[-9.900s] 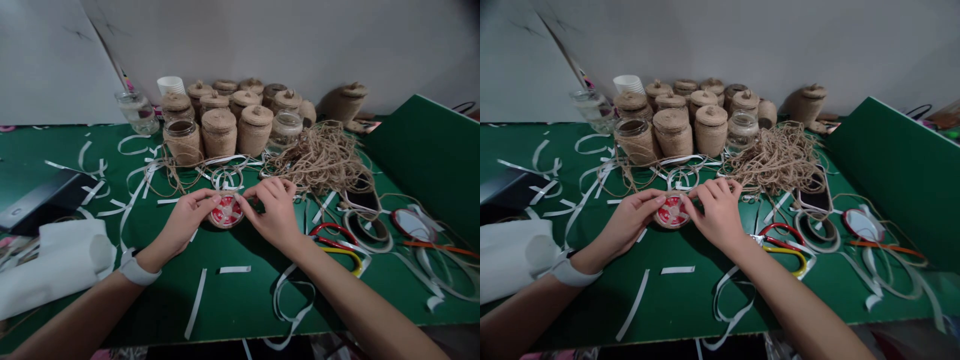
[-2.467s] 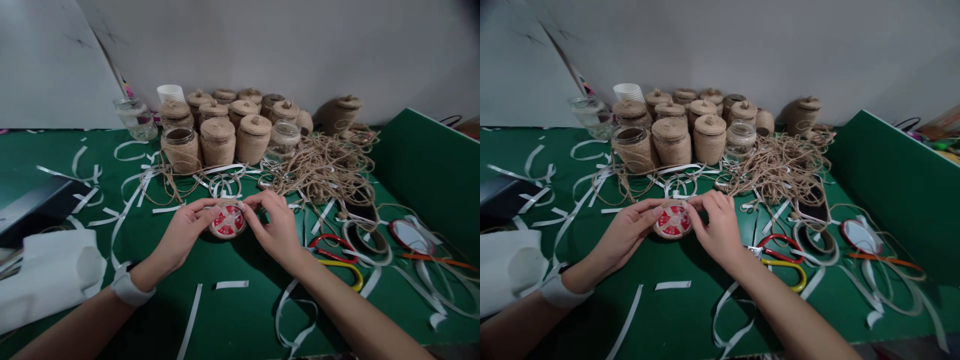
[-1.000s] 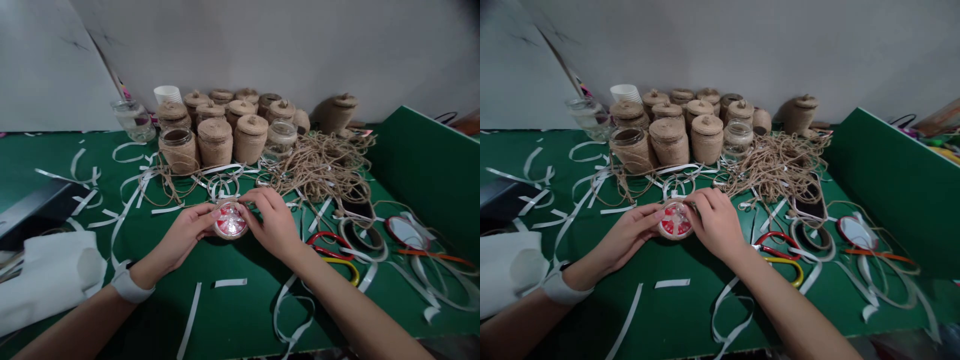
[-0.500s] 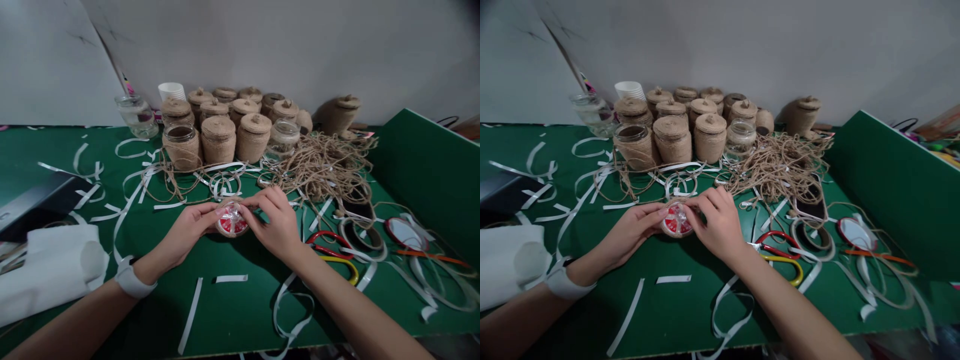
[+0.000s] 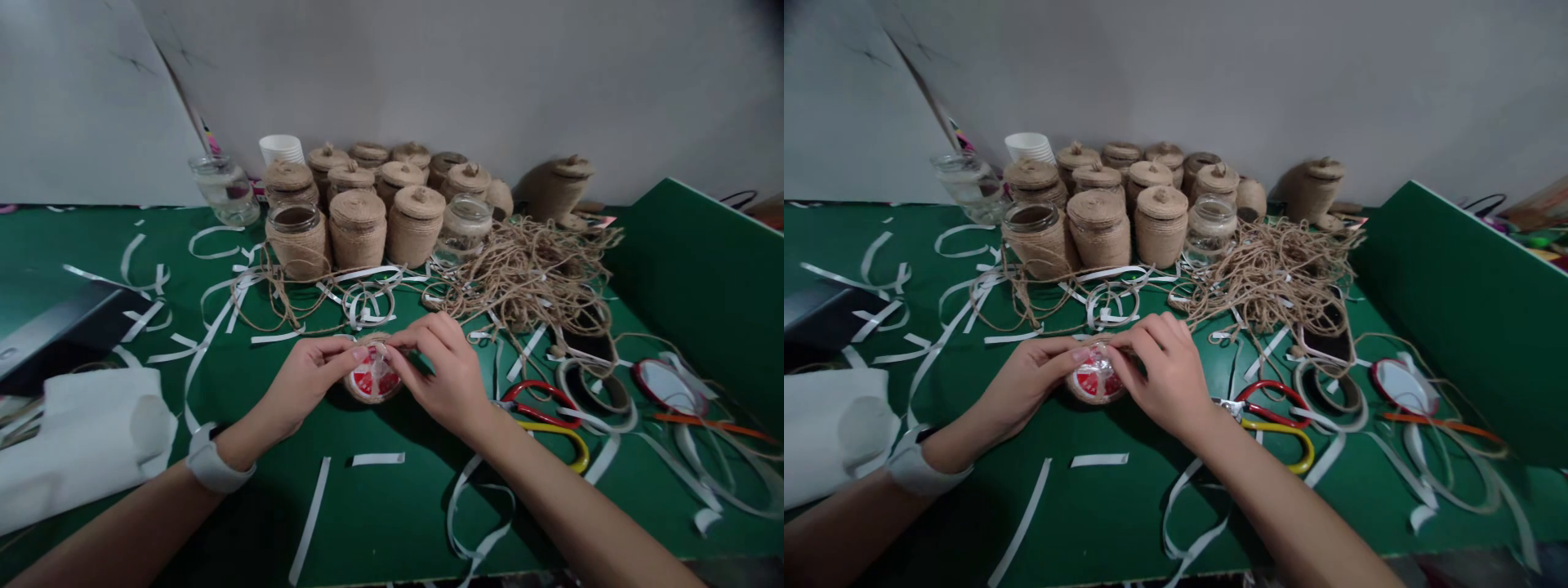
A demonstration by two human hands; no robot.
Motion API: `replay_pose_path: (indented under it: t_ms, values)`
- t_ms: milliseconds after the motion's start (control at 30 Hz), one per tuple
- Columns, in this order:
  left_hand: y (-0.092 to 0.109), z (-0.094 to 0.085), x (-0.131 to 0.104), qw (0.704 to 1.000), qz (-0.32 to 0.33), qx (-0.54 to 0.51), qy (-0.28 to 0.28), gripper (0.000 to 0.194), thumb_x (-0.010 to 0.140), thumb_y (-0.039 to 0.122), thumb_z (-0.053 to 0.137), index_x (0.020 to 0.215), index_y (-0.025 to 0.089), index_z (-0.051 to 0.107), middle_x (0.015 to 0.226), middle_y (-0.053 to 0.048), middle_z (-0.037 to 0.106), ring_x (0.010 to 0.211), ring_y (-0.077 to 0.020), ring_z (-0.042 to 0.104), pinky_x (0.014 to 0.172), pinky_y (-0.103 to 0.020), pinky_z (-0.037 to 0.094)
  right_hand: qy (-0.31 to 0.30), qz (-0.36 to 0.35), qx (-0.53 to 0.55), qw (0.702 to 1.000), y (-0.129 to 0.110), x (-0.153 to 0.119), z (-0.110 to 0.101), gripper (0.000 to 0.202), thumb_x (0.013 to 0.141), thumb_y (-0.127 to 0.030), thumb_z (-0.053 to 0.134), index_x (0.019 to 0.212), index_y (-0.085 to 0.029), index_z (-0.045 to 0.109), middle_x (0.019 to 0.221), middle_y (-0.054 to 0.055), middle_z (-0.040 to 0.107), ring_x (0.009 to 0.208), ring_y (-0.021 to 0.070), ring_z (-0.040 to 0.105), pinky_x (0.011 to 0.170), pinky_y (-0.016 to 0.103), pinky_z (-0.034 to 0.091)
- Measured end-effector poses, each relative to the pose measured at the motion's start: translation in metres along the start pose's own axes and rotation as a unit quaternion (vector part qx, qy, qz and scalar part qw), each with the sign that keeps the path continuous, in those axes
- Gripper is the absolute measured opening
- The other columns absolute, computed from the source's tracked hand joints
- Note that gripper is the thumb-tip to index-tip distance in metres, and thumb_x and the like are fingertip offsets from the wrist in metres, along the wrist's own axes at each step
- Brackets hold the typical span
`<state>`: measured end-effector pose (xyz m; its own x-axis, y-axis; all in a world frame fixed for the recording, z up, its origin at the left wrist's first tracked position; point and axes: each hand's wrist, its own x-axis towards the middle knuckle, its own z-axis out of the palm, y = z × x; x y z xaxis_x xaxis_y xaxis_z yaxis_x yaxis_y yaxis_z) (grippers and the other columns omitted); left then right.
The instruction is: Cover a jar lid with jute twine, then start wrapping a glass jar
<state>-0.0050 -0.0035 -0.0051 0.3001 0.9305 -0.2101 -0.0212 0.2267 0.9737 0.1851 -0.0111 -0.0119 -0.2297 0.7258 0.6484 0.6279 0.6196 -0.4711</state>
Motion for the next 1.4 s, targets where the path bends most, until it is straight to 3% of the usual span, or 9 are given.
replay_pose_path:
  t_ms: [233, 400, 567, 767, 1067, 1400]
  values:
    - [-0.0011, -0.0042, 0.0022, 0.998, 0.028, 0.027, 0.054, 0.020, 0.078, 0.036, 0.072, 0.082, 0.017, 0.079, 0.080, -0.005, 0.076, 0.080, -0.0199, 0.064, 0.080, -0.031, 0.048, 0.002, 0.013, -0.035, 0.999, 0.0029, 0.0012, -0.0011, 0.007, 0.092, -0.027, 0.059, 0.091, -0.021, 0.062, 0.084, 0.003, 0.069, 0.082, 0.0186, 0.058, 0.073, 0.035, 0.038]
    - [0.0013, -0.0031, 0.0008, 1.000, 0.006, -0.008, -0.001, 0.022, 0.078, 0.036, 0.073, 0.087, 0.017, 0.078, 0.090, -0.007, 0.076, 0.081, -0.0187, 0.065, 0.078, -0.029, 0.050, 0.015, 0.027, -0.020, 0.999, 0.0012, 0.0014, -0.0017, 0.006, 0.093, -0.024, 0.057, 0.088, -0.021, 0.059, 0.082, 0.002, 0.067, 0.079, 0.0173, 0.057, 0.073, 0.034, 0.038]
    - [0.0043, 0.0014, -0.0006, 0.999, -0.017, -0.022, -0.036, 0.022, 0.073, 0.035, 0.078, 0.086, 0.017, 0.076, 0.083, -0.004, 0.074, 0.075, -0.0167, 0.065, 0.072, -0.025, 0.050, 0.000, 0.024, -0.005, 1.000, -0.0027, 0.0008, -0.0027, 0.007, 0.093, -0.024, 0.056, 0.088, -0.022, 0.059, 0.082, 0.003, 0.067, 0.079, 0.0181, 0.057, 0.073, 0.035, 0.038]
    - [0.0020, 0.0011, 0.0011, 0.999, -0.034, -0.011, -0.022, 0.029, 0.075, 0.038, 0.076, 0.096, 0.018, 0.076, 0.089, -0.006, 0.076, 0.083, -0.0197, 0.066, 0.077, -0.028, 0.051, -0.006, 0.025, 0.003, 1.000, -0.0031, -0.0009, -0.0011, 0.007, 0.092, -0.025, 0.058, 0.087, -0.023, 0.061, 0.081, 0.002, 0.068, 0.082, 0.0189, 0.058, 0.074, 0.036, 0.038]
    - [0.0050, 0.0022, 0.0025, 1.000, -0.011, 0.021, -0.012, 0.030, 0.079, 0.038, 0.071, 0.101, 0.019, 0.077, 0.102, -0.008, 0.076, 0.096, -0.0240, 0.066, 0.088, -0.033, 0.050, -0.010, 0.017, 0.000, 1.000, -0.0026, -0.0010, 0.0004, 0.007, 0.091, -0.025, 0.057, 0.086, -0.022, 0.062, 0.080, 0.003, 0.068, 0.080, 0.0190, 0.056, 0.072, 0.036, 0.039]
    - [0.0036, 0.0001, 0.0014, 0.999, -0.010, 0.037, -0.001, 0.023, 0.068, 0.039, 0.079, 0.073, 0.016, 0.075, 0.070, -0.003, 0.072, 0.065, -0.0156, 0.061, 0.062, -0.025, 0.049, -0.040, 0.001, 0.011, 0.999, -0.0043, -0.0023, 0.0013, 0.006, 0.090, -0.023, 0.058, 0.086, -0.021, 0.061, 0.080, 0.002, 0.068, 0.079, 0.0185, 0.055, 0.070, 0.034, 0.039]
